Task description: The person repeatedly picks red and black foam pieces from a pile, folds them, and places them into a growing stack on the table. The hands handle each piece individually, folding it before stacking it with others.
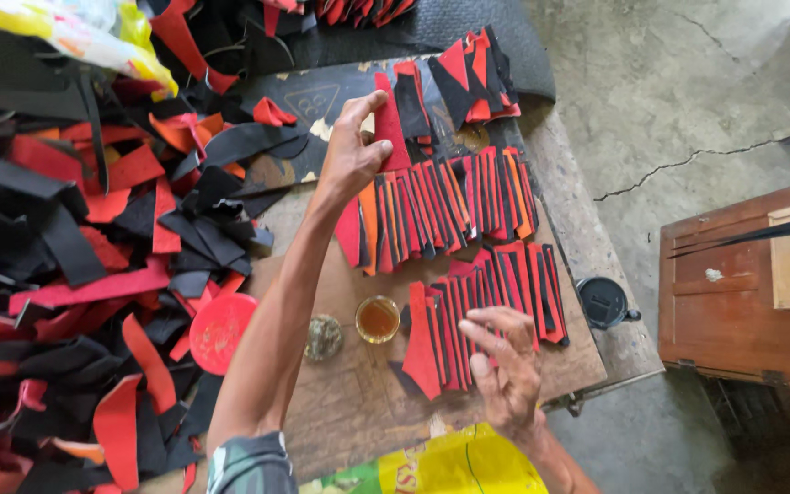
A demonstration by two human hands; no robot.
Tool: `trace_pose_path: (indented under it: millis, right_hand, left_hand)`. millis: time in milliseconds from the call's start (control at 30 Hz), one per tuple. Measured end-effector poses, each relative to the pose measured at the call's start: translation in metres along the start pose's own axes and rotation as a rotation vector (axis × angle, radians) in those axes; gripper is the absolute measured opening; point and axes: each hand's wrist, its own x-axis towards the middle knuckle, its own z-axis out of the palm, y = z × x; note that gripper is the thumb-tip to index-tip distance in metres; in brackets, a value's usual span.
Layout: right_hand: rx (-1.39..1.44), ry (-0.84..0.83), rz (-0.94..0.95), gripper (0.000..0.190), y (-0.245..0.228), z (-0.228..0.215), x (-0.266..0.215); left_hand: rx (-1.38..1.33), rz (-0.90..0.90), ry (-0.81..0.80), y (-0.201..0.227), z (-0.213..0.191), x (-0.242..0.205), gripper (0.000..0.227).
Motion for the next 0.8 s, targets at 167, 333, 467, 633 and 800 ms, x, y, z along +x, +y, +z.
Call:
trace_pose_path:
  millis: [167, 333, 467, 633, 800]
  right_hand:
    - [-0.032, -0.004, 0.051, 0.032, 0.021, 0.000, 0.001]
    - [-0.024, 0.007, 0.097, 0.032, 0.038, -0.001, 0.005]
    - [-0.012, 0.000, 0.122, 0.032, 0.047, -0.001, 0.010]
    - [-0.010, 0.004, 0.128, 0.032, 0.053, 0.001, 0.014]
    - [0.014, 0.007, 0.144, 0.032, 0.059, 0.005, 0.015]
  left_hand:
    - [0.196, -0.022, 0.020, -0.071, 0.024, 0.061, 0.059]
    - [0.355, 0.018, -0.007, -0.114, 0.036, 0.092, 0.060]
    - [0.397, -0.023, -0.043, -0.125, 0.041, 0.103, 0.058]
    - [0.576, -0.138, -0.122, -0.118, 0.047, 0.106, 0.057]
    - [0.867, -0.153, -0.240, -0.097, 0.047, 0.104, 0.046]
